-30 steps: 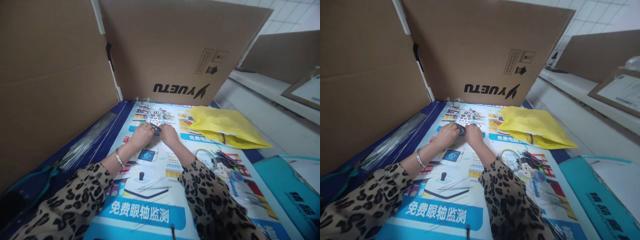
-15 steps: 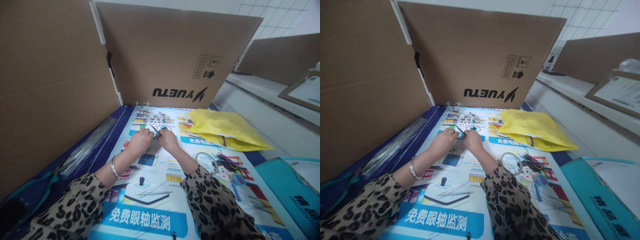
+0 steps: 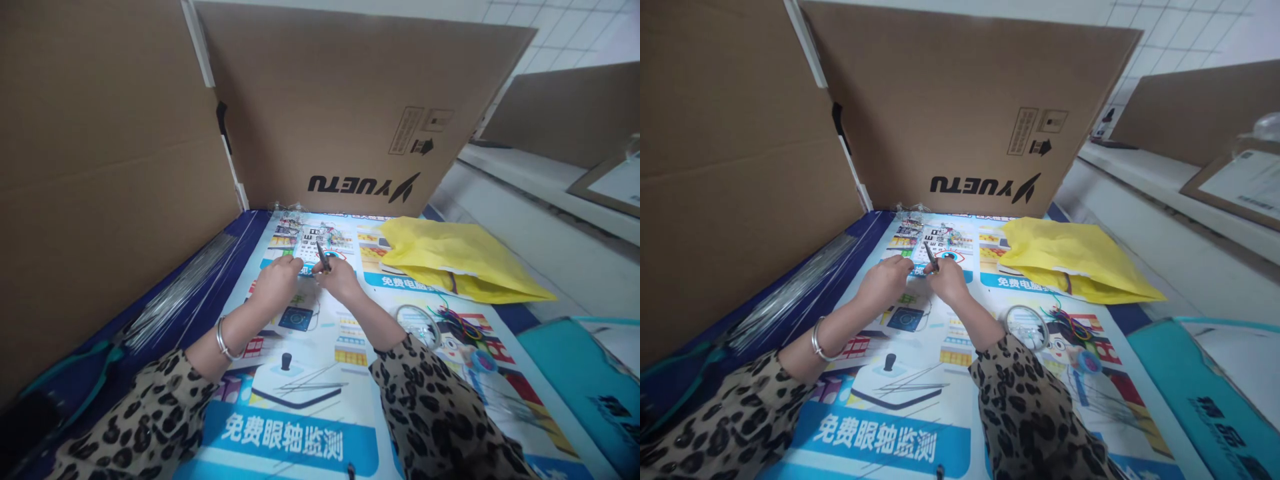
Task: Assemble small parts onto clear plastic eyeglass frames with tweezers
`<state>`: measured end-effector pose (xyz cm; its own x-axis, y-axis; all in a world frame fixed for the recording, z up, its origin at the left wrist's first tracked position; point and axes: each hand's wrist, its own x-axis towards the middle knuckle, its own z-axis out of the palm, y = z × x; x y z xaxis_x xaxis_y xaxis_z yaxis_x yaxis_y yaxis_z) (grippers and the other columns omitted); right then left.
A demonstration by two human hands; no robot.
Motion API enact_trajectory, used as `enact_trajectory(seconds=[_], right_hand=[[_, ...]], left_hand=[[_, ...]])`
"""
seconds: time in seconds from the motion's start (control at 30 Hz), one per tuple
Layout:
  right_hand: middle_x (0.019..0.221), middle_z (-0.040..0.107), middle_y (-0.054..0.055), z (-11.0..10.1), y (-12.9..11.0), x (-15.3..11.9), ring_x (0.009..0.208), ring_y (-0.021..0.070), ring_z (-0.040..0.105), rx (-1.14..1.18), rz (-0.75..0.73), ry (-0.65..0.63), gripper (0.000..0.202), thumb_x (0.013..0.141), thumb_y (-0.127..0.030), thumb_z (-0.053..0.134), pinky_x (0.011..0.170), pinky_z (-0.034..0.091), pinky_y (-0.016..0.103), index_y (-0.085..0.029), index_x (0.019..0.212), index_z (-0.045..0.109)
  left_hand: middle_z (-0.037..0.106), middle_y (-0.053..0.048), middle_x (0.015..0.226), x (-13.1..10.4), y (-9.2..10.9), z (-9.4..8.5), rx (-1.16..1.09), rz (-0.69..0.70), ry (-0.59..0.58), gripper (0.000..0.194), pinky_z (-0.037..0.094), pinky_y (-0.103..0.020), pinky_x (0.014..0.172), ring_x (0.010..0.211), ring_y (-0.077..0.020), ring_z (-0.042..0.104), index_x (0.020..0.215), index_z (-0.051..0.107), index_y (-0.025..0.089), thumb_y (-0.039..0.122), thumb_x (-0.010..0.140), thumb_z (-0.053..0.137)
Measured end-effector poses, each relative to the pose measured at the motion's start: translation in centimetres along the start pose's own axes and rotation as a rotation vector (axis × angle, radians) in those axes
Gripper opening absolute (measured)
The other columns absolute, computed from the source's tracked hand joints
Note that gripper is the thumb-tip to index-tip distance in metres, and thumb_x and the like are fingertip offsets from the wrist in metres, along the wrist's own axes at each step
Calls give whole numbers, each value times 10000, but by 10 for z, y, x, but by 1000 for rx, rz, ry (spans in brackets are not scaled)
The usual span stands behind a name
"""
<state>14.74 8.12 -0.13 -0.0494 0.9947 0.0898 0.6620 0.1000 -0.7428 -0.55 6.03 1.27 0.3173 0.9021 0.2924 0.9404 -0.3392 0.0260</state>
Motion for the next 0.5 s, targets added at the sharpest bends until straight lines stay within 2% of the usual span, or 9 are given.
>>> enact_trajectory(seconds=[0.13,0.27,0.37,0.5], right_hand=[[479,539,-45,4,4,-1,464,111,522,232,103,-40,159,588,-147,562,471,385,212,-188,728,622],[424,506,-53,4,0,-6,403,108,501,437,184,-64,145,572,-124,571,404,363,202,-174,706,595],[436,497,-58,2,-5,-8,401,101,502,560,192,-59,125,556,-112,597,406,381,205,-166,667,579],[465,498,-59,2,-5,-9,422,102,518,705,201,-53,139,534,-124,634,455,434,234,-161,653,573]], left_hand=[[588,-50,828,2,-4,2,-155,-28,0,195,367,-265,633,760,-176,556,830,569,188,144,808,380],[598,-33,792,3,-8,2,-333,-30,30,187,360,-252,645,757,-166,547,776,578,190,138,768,398],[606,-15,737,4,-9,2,-463,-58,40,161,352,-245,615,703,-155,539,740,587,193,162,741,429],[603,11,645,6,-10,8,-678,-164,24,113,352,-232,569,613,-135,527,699,597,194,213,705,486]])
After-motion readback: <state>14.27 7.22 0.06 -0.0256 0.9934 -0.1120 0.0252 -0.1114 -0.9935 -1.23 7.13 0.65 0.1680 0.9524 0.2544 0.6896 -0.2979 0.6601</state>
